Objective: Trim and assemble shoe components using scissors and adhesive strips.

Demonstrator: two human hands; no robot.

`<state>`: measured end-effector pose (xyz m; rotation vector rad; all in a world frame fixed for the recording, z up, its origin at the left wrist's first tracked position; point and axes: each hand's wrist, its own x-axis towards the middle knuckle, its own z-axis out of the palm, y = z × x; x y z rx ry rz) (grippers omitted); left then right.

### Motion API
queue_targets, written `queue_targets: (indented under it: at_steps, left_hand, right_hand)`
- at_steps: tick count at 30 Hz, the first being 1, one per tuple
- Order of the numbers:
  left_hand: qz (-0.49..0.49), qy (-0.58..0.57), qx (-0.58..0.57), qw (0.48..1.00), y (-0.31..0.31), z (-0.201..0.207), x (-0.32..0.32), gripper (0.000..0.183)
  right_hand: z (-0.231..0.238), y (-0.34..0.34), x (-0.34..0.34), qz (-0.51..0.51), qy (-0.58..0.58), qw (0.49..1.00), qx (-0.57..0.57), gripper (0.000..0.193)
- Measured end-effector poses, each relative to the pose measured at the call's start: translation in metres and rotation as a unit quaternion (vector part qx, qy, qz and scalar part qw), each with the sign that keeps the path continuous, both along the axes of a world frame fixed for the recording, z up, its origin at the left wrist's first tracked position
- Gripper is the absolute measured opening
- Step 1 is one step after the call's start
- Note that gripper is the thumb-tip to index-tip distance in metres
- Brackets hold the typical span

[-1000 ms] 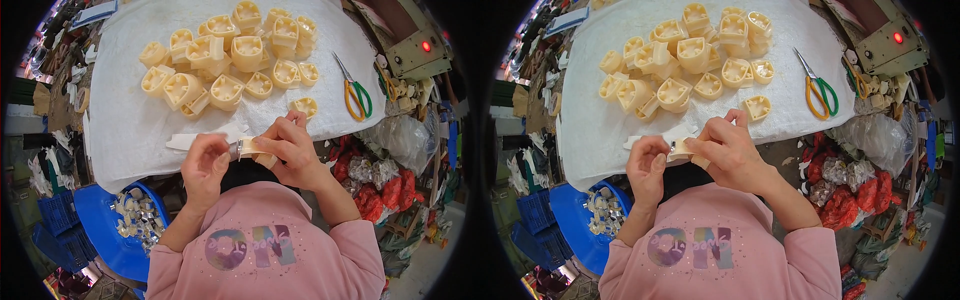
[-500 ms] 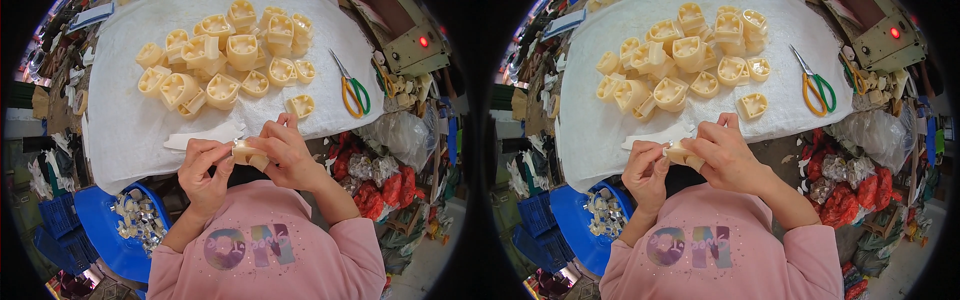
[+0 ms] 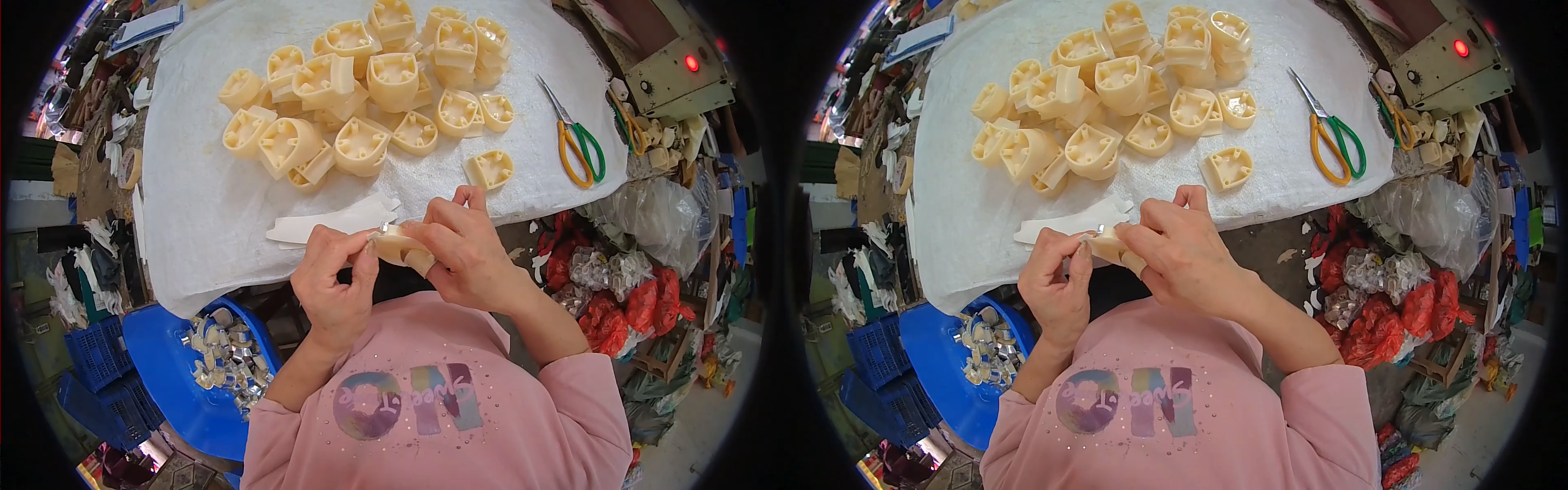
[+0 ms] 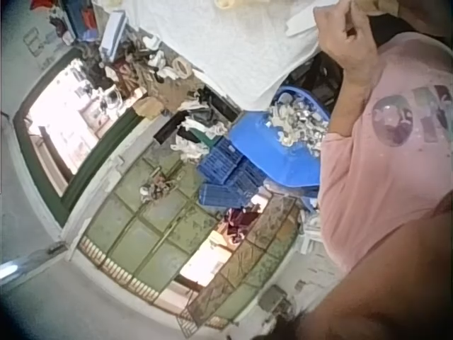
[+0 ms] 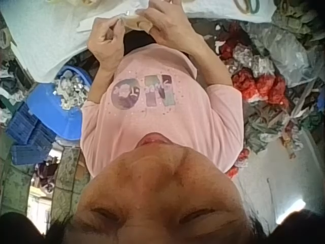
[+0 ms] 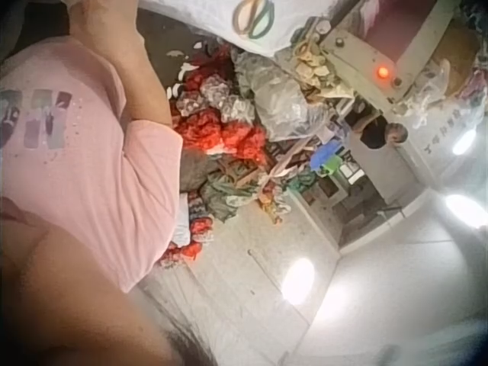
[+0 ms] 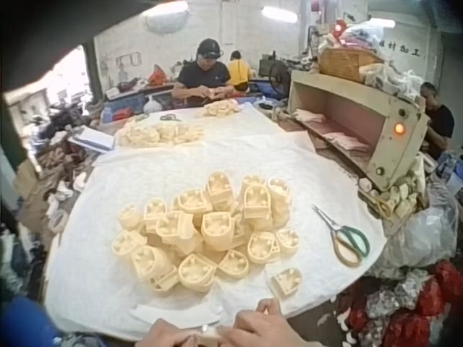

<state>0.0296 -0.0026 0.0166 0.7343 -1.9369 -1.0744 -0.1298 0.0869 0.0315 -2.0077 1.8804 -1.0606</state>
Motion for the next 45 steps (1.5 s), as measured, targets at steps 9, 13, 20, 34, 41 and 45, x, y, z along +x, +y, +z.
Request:
queue_targets:
  at_steps: [9, 13, 20, 34, 41, 45]
  left_hand:
    - [-0.017, 0.115, 0.257, 0.96, 0.007, -0.002, -0.002, 0.008]
    - [-0.037, 0.004, 0.126, 0.991, 0.004, 0.001, 0.003, 0.009]
    - [-0.051, 0.007, 0.055, 0.997, -0.001, 0.003, 0.0, 0.008]
    - [-0.009, 0.072, 0.232, 0.97, 0.006, -0.005, -0.003, 0.004]
    - [-0.037, -0.031, 0.039, 0.998, 0.01, 0.0, 0.003, 0.008]
    - [-0.049, -0.069, -0.014, 0.996, 0.01, 0.001, -0.002, 0.009]
  right_hand:
    - [-0.002, 0.002, -0.002, 0.03, -0.007, 0.999, 0.015, 0.041]
    - [-0.006, 0.005, -0.004, 0.014, -0.006, 1.0, 0.012, 0.041]
    - [-0.011, 0.006, -0.004, 0.012, -0.008, 1.0, -0.001, 0.038]
    - [-0.009, 0.008, -0.003, 0.036, -0.013, 0.999, 0.013, 0.037]
    - [-0.002, 0.008, -0.001, 0.003, 0.05, 0.999, 0.013, 0.022]
    - [-0.013, 0.009, -0.005, 0.003, 0.024, 1.0, 0.013, 0.024]
